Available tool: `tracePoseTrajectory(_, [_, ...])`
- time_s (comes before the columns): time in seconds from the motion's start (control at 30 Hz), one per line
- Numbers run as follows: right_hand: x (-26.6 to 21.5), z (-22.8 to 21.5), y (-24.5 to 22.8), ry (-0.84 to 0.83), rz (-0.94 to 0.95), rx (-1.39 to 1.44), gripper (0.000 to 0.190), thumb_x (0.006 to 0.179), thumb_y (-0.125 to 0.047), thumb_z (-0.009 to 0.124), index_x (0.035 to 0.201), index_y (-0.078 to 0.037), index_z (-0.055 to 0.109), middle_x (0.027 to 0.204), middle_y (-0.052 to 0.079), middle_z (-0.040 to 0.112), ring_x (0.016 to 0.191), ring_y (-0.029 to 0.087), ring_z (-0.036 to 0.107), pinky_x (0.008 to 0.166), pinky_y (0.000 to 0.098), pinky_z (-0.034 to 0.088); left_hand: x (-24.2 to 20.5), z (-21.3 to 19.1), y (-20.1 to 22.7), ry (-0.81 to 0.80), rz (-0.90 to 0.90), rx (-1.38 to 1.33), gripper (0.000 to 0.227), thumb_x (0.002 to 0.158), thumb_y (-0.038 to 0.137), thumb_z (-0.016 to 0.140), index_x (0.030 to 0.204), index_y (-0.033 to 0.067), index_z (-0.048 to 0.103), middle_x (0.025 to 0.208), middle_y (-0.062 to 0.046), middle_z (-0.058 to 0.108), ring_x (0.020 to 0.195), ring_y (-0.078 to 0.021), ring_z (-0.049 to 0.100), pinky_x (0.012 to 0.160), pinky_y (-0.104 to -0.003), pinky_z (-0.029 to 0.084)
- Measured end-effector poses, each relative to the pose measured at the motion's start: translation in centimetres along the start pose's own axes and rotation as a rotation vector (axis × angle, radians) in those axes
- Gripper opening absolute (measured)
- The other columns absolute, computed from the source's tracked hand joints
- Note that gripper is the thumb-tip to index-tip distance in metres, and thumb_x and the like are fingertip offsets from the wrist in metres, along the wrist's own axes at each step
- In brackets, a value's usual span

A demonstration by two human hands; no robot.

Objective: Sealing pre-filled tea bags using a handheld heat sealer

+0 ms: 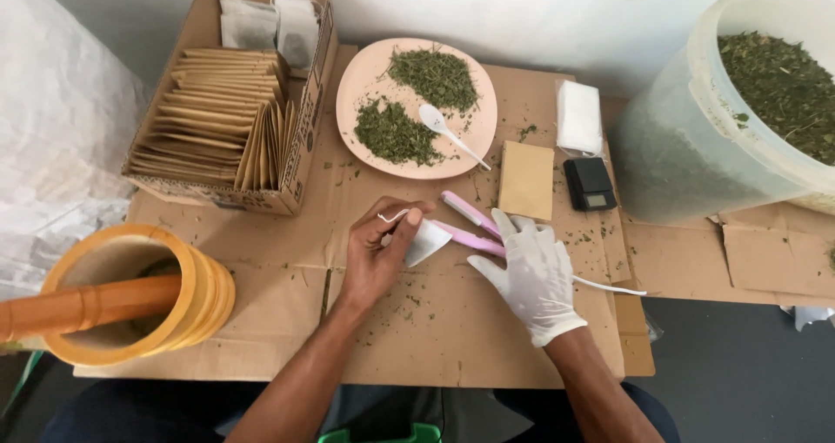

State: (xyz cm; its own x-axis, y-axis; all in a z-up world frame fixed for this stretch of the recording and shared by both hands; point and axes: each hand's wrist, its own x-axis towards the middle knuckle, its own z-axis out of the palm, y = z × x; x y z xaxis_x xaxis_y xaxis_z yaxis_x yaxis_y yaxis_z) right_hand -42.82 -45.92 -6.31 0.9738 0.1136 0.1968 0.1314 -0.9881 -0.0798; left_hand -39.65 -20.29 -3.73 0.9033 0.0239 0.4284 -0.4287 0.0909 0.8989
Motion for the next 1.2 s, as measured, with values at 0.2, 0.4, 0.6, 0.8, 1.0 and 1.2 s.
tracePoseTrajectory(0.2, [0.7, 4.2, 2.1, 0.239, -0.158, -0.053, 0.068, 0.095, -0.059, 0.077, 0.154, -0.025, 0.069, 0.129, 0.008, 0.069, 0.115, 0.034, 0.07, 0.084, 0.0454, 0.065, -0.2, -0.4, -1.4, 0.01, -0.032, -0.037, 0.023, 0.113, 0.016, 0.071, 0.114, 0.0016, 0.089, 0.096, -0.016, 0.081, 0.084, -0.0126, 0.063, 0.076, -0.034, 0.059])
tracePoseTrajectory(0.4, [0.4, -3.8, -0.6, -0.131, 0.314, 0.431, 0.065, 0.09, -0.043, 0.087, 0.151, -0.027, 0.067, 0.143, 0.017, 0.073, 0.128, 0.043, 0.073, 0.105, 0.054, 0.063, -0.2, -1.1, -1.6, 0.069, -0.066, -0.029, 0.026, 0.113, 0.018, 0.07, 0.117, 0.0005, 0.088, 0.1, -0.02, 0.084, 0.091, -0.0198, 0.072, 0.085, -0.04, 0.06])
tracePoseTrajectory(0.6, [0.5, -10.5, -3.1, -0.323, 0.295, 0.648, 0.062, 0.101, -0.026, 0.07, 0.159, -0.034, 0.053, 0.095, 0.001, 0.066, 0.077, 0.015, 0.063, 0.086, 0.0343, 0.062, 0.4, -0.9, -1.1, 0.014, -0.226, 0.012, 0.042, 0.107, 0.047, 0.066, 0.121, 0.0138, 0.088, 0.129, -0.003, 0.079, 0.128, -0.0184, 0.072, 0.103, -0.036, 0.057])
tracePoseTrajectory(0.8, [-0.7, -6.4, -1.8, -0.402, 0.235, 0.578, 0.082, 0.094, -0.054, 0.075, 0.17, -0.042, 0.048, 0.13, 0.0, 0.073, 0.142, 0.014, 0.073, 0.115, 0.038, 0.055, -0.3, -0.9, -4.1, -0.043, -0.166, -0.092, 0.03, 0.109, 0.043, 0.07, 0.122, 0.0207, 0.086, 0.139, -0.001, 0.076, 0.136, -0.0189, 0.067, 0.118, -0.047, 0.055])
tracePoseTrajectory(1.0, [-0.9, -4.0, -1.9, -0.352, 0.179, 0.452, 0.069, 0.095, -0.066, 0.066, 0.158, -0.038, 0.06, 0.124, -0.005, 0.076, 0.117, 0.02, 0.078, 0.103, 0.0412, 0.056, -0.4, 0.0, -1.6, -0.053, -0.203, -0.178, 0.03, 0.108, 0.035, 0.072, 0.116, 0.0102, 0.087, 0.139, -0.009, 0.076, 0.145, -0.0196, 0.061, 0.117, -0.046, 0.06])
tracePoseTrajectory(1.2, [-0.4, -3.0, -1.7, -0.299, 0.149, 0.442, 0.067, 0.097, -0.07, 0.061, 0.155, -0.036, 0.063, 0.131, -0.004, 0.076, 0.128, 0.023, 0.071, 0.107, 0.0442, 0.053, -0.2, 0.3, -1.8, -0.09, -0.258, -0.247, 0.03, 0.107, 0.035, 0.073, 0.114, 0.0106, 0.089, 0.152, -0.009, 0.068, 0.146, -0.0212, 0.063, 0.121, -0.05, 0.058])
